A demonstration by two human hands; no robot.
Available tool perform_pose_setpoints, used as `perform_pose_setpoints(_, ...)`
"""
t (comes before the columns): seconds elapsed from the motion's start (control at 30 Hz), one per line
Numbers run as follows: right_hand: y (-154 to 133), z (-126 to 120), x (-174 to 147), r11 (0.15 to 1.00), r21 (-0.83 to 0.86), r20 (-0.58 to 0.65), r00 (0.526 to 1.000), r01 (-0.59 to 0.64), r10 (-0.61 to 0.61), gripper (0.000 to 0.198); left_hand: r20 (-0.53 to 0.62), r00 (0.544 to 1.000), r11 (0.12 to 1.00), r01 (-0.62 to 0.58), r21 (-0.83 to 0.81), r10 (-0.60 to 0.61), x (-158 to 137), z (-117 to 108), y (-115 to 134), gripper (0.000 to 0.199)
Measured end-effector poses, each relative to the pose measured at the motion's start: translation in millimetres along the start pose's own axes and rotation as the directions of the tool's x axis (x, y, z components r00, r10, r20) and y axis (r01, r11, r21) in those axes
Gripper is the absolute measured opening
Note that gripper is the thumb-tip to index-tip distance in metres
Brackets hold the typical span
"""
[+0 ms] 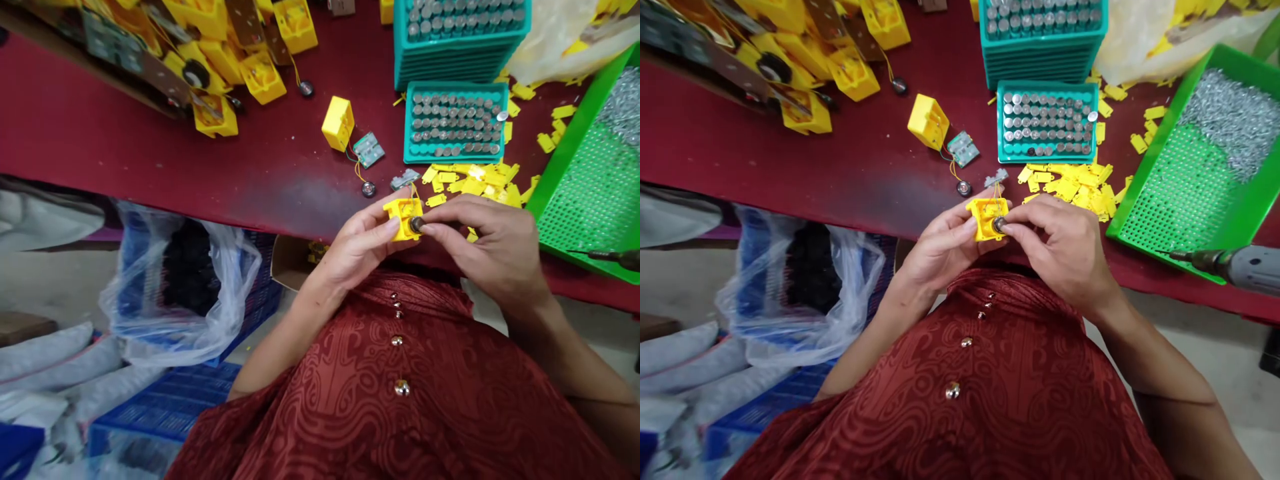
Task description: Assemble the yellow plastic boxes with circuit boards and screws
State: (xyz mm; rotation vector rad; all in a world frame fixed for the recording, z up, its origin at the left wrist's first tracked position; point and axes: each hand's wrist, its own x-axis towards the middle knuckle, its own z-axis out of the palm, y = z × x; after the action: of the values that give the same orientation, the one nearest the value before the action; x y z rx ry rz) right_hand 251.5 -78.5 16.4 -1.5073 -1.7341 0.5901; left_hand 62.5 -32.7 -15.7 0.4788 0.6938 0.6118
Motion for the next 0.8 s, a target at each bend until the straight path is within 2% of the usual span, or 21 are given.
perform_pose_setpoints(0.23, 6.5, 2.1, -8.7, 0.994, -0.108, 0.049, 0.998, 0.034, -0.029, 0.01, 0.025, 1.0, 0.998, -0.016, 0.058, 0.014, -1.8, 1.7, -1.1, 0.052)
perform_pose_setpoints(0.33, 7.9, 6.7, -12.5, 0.994, -0.098, 0.01, 0.999, 0.038, -0.038, 0.009, -0.007, 1.0, 0.997, -0.028, 0.07, 0.028, -2.7, 5.8, -2.1, 0.052)
perform_pose_setpoints(0.43, 7.8, 10.8, -16.7, 0.993, -0.117, -0.015, 1.0, -0.018, 0.016, 0.012, -0.059, 0.996, 0.994, -0.057, 0.092, 0.062, -3.8, 13.0, -2.3, 0.05)
perform_pose_setpoints(0.57, 8.0, 9.4, -19.3, 0.988, -0.139, 0.009, 0.998, -0.061, 0.063, 0.013, -0.078, 0.994, 0.989, -0.059, 0.138, 0.071, -5.0, 18.7, -2.6, 0.048)
perform_pose_setpoints(0.7, 7.5, 6.0, -20.6, 0.985, -0.169, 0.048, 0.999, 0.016, -0.008, 0.013, -0.09, 0.993, 0.979, -0.053, 0.197, 0.072, -7.4, 17.4, -4.9, 0.049)
perform_pose_setpoints(0.8, 6.0, 6.3, -21.8, 0.962, -0.264, 0.069, 0.996, 0.072, -0.055, 0.019, -0.063, 0.99, 0.967, -0.107, 0.233, 0.125, -7.7, 18.8, -6.7, 0.047)
